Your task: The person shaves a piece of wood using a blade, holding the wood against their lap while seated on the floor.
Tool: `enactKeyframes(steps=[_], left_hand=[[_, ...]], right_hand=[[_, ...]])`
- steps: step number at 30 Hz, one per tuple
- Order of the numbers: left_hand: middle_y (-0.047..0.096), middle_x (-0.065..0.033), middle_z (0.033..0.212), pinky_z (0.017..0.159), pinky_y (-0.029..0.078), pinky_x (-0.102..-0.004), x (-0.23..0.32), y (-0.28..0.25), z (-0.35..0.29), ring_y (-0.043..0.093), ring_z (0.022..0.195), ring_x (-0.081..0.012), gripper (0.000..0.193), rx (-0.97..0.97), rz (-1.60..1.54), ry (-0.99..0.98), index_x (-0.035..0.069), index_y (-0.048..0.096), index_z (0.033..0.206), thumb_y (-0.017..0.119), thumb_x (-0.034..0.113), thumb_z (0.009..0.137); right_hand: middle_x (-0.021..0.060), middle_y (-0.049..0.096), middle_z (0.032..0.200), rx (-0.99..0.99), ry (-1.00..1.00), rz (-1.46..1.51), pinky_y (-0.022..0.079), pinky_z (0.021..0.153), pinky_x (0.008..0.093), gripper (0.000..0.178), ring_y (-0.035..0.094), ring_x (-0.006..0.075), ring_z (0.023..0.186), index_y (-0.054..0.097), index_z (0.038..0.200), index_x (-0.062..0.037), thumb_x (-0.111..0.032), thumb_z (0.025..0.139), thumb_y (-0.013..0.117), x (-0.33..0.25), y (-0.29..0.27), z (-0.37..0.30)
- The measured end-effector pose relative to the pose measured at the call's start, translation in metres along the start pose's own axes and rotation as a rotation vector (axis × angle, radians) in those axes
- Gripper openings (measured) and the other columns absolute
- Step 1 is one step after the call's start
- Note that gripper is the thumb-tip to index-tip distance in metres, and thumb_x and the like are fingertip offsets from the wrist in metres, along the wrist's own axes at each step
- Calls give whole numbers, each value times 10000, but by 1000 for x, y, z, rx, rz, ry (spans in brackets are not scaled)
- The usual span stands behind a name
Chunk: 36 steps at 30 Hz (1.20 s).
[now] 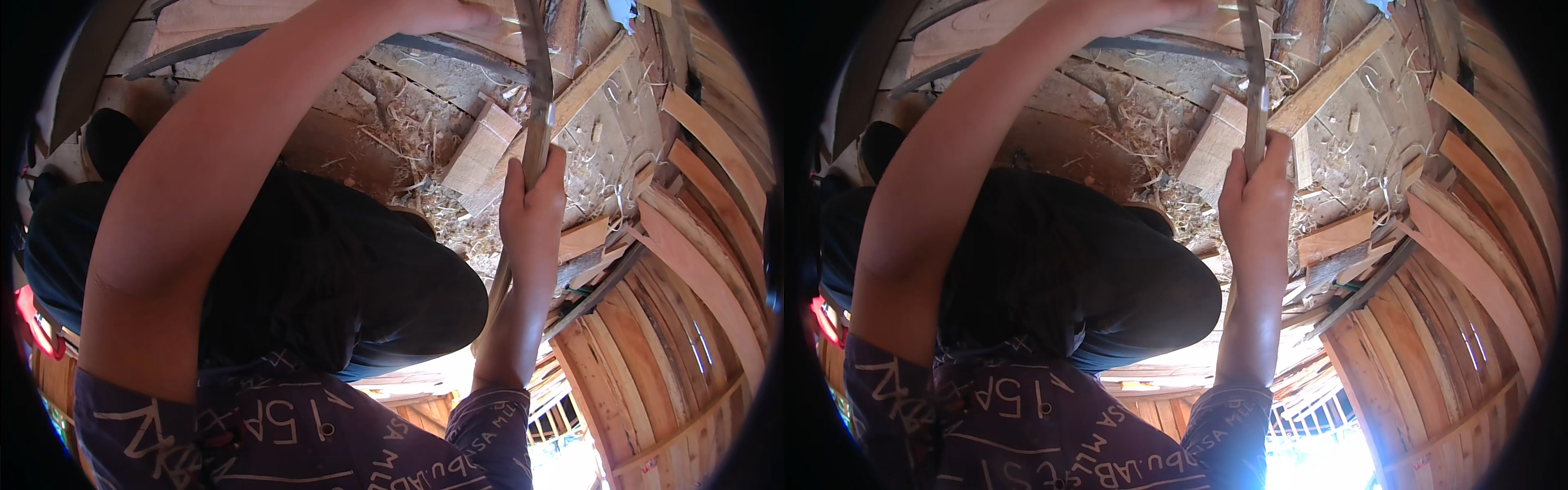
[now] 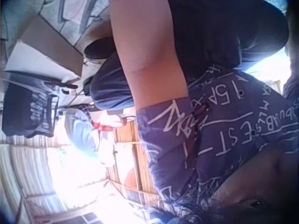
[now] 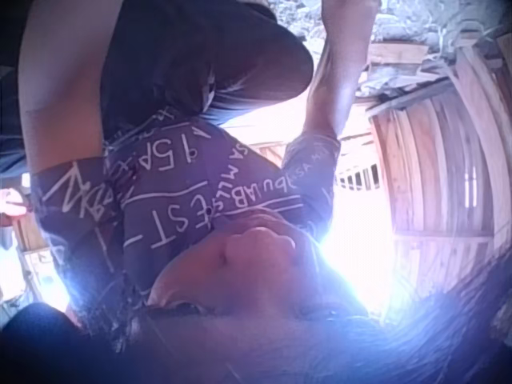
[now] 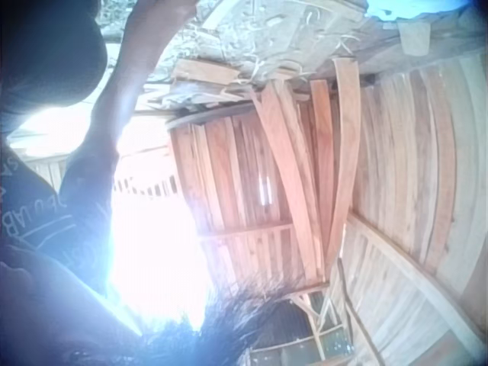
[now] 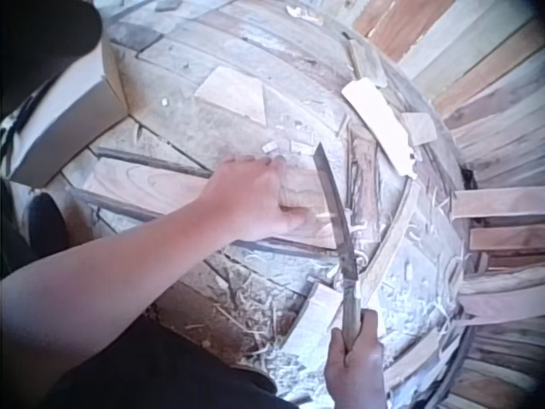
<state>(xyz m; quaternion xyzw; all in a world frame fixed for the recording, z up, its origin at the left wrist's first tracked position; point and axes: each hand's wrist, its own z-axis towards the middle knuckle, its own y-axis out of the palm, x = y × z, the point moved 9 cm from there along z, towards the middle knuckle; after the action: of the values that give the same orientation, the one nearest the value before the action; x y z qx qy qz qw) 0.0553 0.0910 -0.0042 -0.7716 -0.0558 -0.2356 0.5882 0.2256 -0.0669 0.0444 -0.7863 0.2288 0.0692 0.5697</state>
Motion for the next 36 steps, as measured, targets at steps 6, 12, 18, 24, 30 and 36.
enactKeyframes(steps=[6,12,18,24,30,36], left_hand=[[667,-240,1085,950,452,-457,7,9,2,639,1045,-353,785,-39,-24,32,-81,558,1190,595,601,803],[663,-252,1078,945,456,-446,7,7,1,634,1046,-362,766,-24,-19,44,-82,565,1177,609,583,800],[651,-257,1116,973,431,-465,7,12,4,624,1073,-356,793,100,17,105,-95,552,1203,603,586,802],[653,-247,1123,996,407,-475,2,13,3,623,1079,-351,790,-7,-4,9,-72,552,1229,593,595,807],[662,-244,1097,993,408,-475,5,0,-2,626,1066,-356,772,16,-12,56,-64,566,1200,611,591,794],[642,-231,1137,1004,397,-479,8,9,-2,604,1094,-357,749,76,-44,88,-45,567,1183,656,572,768]], right_hand=[[234,615,720,-10,123,4,455,576,492,251,643,430,675,426,1180,-20,-85,956,518,15,-10,-50],[272,638,794,-41,108,22,470,621,521,265,648,464,773,424,1181,-15,-89,946,524,9,5,-12],[304,634,812,39,-2,17,483,643,527,284,644,477,793,425,1181,-8,-98,935,535,-2,11,34],[240,627,759,28,7,-13,467,599,484,266,633,434,674,427,1187,-16,-103,954,522,7,3,-7],[247,622,768,-34,139,24,458,608,496,260,643,452,727,429,1183,-21,-109,958,526,13,-7,-42],[272,634,807,-18,68,-13,471,628,519,278,643,466,768,416,1188,-17,-127,957,525,3,-7,-18]])
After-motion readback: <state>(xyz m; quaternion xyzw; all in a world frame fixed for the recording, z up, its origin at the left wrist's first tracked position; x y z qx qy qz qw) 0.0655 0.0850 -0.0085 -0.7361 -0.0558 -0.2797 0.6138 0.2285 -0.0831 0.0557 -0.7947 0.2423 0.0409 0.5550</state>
